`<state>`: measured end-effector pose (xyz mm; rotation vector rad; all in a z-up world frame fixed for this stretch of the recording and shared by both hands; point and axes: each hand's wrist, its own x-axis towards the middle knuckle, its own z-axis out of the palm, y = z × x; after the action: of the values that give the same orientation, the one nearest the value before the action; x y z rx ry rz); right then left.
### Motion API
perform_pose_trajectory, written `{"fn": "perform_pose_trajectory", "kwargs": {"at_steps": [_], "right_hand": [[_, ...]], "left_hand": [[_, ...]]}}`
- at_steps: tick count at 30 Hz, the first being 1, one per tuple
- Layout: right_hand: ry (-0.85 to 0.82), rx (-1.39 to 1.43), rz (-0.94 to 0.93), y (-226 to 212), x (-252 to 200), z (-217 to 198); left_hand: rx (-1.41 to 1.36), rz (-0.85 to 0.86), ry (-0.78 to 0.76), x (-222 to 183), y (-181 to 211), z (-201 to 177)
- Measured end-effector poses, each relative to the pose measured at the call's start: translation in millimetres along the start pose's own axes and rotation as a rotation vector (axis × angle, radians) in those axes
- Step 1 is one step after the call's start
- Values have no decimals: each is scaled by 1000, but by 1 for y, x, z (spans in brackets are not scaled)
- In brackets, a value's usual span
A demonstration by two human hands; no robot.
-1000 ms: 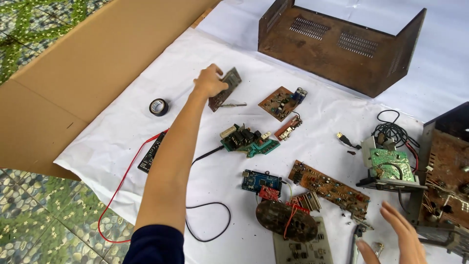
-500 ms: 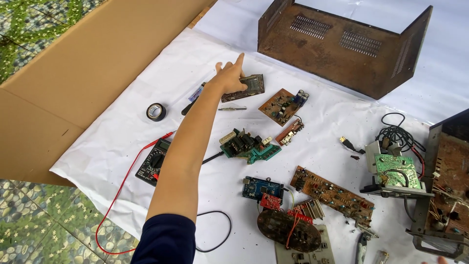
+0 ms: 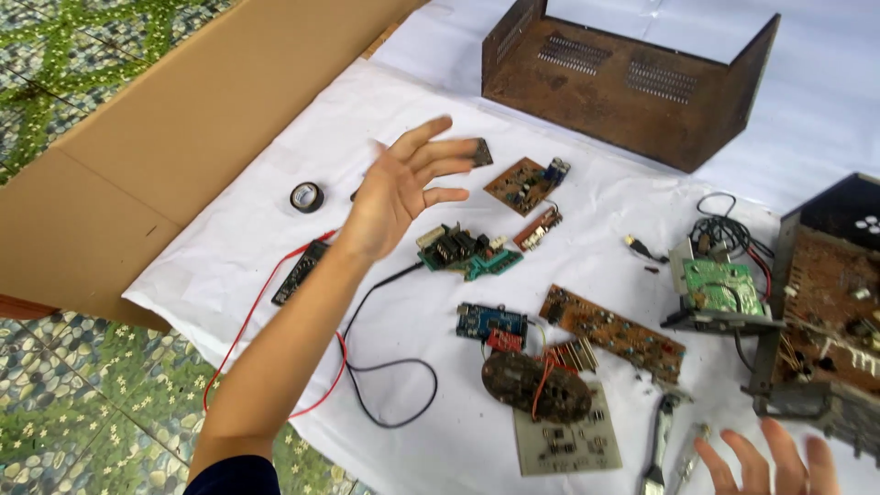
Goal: Reassembling various circuit boards and electronic components into a chassis, connecting wires and using a screwdriver.
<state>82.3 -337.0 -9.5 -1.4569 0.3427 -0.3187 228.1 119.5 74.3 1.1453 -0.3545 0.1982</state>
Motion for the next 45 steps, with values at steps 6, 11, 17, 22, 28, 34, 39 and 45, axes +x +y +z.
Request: {"fn": "perform_pose_trajectory", "kwargs": {"at_steps": [6,11,17,22,28,34,39,45], "right_hand": [[-46,396,39,15,-15,65],[-217,351,-9,-20,-64,82],[-175,344,-31,31,-40,14],[-256,-509,-27,-4,-24,22],[-515,-655,-217,7,4,67],[-629,-683,-148,52,13,71],[-599,-556,-232,51,6,74],[-592,-632,-250,54,6,65]], "left_hand": [[424,-93,-63,-116,-67,142],[619,41,-755,-174,-59,236],[806,313,-420,-212,-85,201],[1169,182,159,-207,-87,126],[1218,-244,26,-180,-70,96],[1097,-371,63,-179,-86,97],[976,-348,137,-185,-91,104],[833,-376,152,-192,-103,100]]}}
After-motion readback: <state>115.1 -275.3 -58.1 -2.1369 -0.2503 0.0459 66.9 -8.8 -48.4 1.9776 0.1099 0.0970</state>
